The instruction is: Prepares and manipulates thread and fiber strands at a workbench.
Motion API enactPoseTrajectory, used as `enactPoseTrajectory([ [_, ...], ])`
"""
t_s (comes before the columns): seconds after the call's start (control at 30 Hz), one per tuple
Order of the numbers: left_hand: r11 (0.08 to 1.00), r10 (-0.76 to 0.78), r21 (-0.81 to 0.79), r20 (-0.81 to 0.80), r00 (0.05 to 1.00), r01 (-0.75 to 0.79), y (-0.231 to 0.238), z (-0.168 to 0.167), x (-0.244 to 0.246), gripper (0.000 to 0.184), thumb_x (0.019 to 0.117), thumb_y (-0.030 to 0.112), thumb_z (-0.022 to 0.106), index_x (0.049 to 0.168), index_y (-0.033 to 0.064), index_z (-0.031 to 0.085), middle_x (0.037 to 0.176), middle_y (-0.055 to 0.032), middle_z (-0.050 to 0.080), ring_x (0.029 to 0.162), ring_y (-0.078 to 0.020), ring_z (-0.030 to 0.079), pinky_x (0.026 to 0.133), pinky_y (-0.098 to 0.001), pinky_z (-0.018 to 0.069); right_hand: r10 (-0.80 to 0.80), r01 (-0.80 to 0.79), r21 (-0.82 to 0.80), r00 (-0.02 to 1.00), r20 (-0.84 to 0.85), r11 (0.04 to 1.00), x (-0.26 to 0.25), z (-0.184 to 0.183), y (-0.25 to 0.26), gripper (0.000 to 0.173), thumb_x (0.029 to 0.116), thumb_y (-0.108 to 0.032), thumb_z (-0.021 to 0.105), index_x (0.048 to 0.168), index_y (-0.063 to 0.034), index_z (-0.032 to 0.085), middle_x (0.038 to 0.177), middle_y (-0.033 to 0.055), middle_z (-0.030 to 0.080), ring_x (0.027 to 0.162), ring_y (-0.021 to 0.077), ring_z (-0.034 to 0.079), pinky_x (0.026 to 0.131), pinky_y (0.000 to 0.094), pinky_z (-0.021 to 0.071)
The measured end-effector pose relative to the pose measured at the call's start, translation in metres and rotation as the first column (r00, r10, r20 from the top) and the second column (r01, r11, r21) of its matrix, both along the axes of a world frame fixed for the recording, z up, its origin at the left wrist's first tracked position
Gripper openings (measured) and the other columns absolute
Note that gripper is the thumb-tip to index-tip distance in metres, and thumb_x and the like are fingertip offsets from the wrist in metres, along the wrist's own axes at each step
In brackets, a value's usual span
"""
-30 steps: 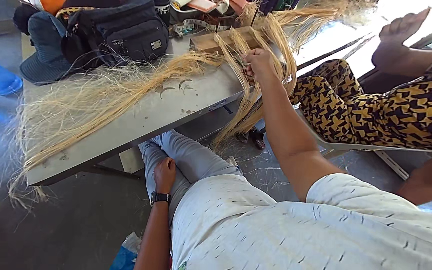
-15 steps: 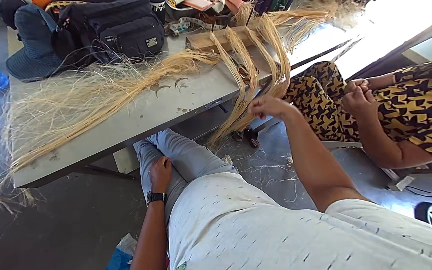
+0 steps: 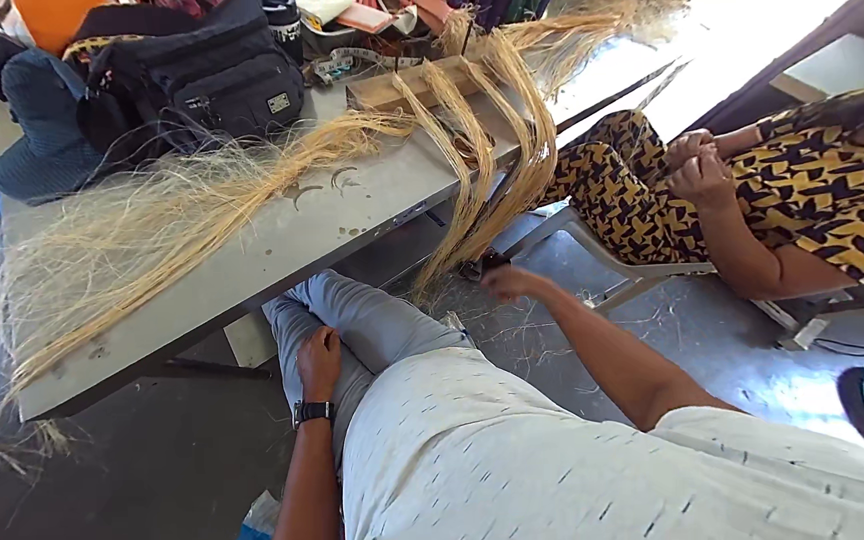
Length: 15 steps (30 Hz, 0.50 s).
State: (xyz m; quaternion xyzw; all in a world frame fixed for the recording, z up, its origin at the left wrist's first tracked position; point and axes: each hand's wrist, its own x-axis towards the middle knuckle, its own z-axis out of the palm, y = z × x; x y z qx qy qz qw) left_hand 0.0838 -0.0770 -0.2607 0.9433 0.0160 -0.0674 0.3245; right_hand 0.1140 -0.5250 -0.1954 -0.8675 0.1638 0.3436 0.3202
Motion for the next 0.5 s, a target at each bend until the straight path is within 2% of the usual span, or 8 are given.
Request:
enactPoseTrajectory([
  [0.03, 1.000, 0.001, -0.001, 0.001, 1.000, -0.001, -0.001, 0.001, 0.000, 0.032, 0.1062, 0.024, 0.051, 0.111, 0.0020, 0.073, 0.105, -0.0179, 0.073, 0.106, -0.0339, 0.069, 0.098, -0.0552, 0.0502, -0.046, 0.043, 0.030, 0.989, 0.143, 0.999, 0.022, 0.025, 0.001, 0.029, 0.1059, -0.011, 0.051, 0.131, -0.0041, 0.064, 0.096, 0.0153, 0.066, 0.075, 0.0231, 0.060, 0.071, 0.0427, 0.0524],
  [0.1, 1.000, 0.009, 0.004, 0.006, 1.000, -0.009, -0.001, 0.002, 0.000, 0.030, 0.1059, 0.023, 0.051, 0.111, 0.0024, 0.073, 0.104, -0.0178, 0.073, 0.106, -0.0339, 0.069, 0.098, -0.0558, 0.0503, -0.092, 0.048, 0.111, 0.899, 0.428, 0.993, 0.062, 0.076, 0.004, 0.025, 0.1077, -0.017, 0.052, 0.120, -0.0030, 0.069, 0.085, 0.0121, 0.065, 0.065, 0.0191, 0.057, 0.064, 0.0400, 0.0513],
  [0.2, 1.000, 0.023, 0.014, 0.000, 1.000, -0.023, -0.003, 0.002, 0.000, 0.029, 0.1059, 0.023, 0.053, 0.111, 0.0029, 0.074, 0.104, -0.0178, 0.074, 0.106, -0.0348, 0.069, 0.098, -0.0569, 0.0504, -0.059, -0.046, 0.132, 0.717, 0.695, 0.990, 0.107, 0.152, 0.018, 0.027, 0.1078, -0.023, 0.054, 0.119, -0.0031, 0.069, 0.078, 0.0087, 0.061, 0.060, 0.0155, 0.053, 0.058, 0.0361, 0.0485],
  [0.27, 1.000, 0.020, 0.022, 0.009, 1.000, -0.020, -0.003, 0.001, -0.001, 0.029, 0.1058, 0.023, 0.053, 0.110, 0.0038, 0.074, 0.102, -0.0165, 0.074, 0.103, -0.0333, 0.070, 0.096, -0.0562, 0.0512, 0.030, -0.091, 0.038, 0.645, 0.764, 0.995, 0.132, 0.185, 0.028, 0.026, 0.1075, -0.019, 0.052, 0.124, -0.0050, 0.067, 0.080, 0.0104, 0.064, 0.063, 0.0182, 0.056, 0.063, 0.0400, 0.0517],
  [0.33, 1.000, 0.021, 0.020, 0.004, 1.000, -0.021, -0.003, 0.002, -0.001, 0.029, 0.1057, 0.023, 0.053, 0.110, 0.0037, 0.074, 0.102, -0.0162, 0.074, 0.103, -0.0325, 0.070, 0.096, -0.0561, 0.0516, 0.104, -0.095, -0.055, 0.649, 0.754, 0.994, 0.156, 0.199, 0.037, 0.028, 0.1068, -0.016, 0.052, 0.131, -0.0097, 0.066, 0.080, 0.0110, 0.063, 0.066, 0.0211, 0.058, 0.069, 0.0433, 0.0524],
  [0.4, 0.999, 0.032, 0.011, -0.011, 0.999, -0.032, -0.003, 0.003, -0.002, 0.030, 0.1057, 0.024, 0.053, 0.111, 0.0040, 0.074, 0.102, -0.0163, 0.074, 0.103, -0.0323, 0.070, 0.096, -0.0567, 0.0519, 0.145, -0.086, -0.118, 0.680, 0.718, 0.989, 0.181, 0.195, 0.040, 0.032, 0.1045, -0.014, 0.055, 0.135, -0.0148, 0.065, 0.083, 0.0123, 0.066, 0.068, 0.0224, 0.062, 0.071, 0.0446, 0.0544],
  [0.5, 0.999, 0.037, 0.005, -0.008, 0.999, -0.037, -0.002, 0.002, -0.003, 0.030, 0.1057, 0.024, 0.053, 0.111, 0.0040, 0.074, 0.102, -0.0160, 0.074, 0.103, -0.0319, 0.070, 0.096, -0.0560, 0.0522, 0.184, -0.071, -0.194, 0.722, 0.667, 0.979, 0.206, 0.185, 0.041, 0.032, 0.1019, -0.013, 0.058, 0.133, -0.0142, 0.067, 0.096, 0.0165, 0.070, 0.078, 0.0284, 0.067, 0.078, 0.0517, 0.0554],
])
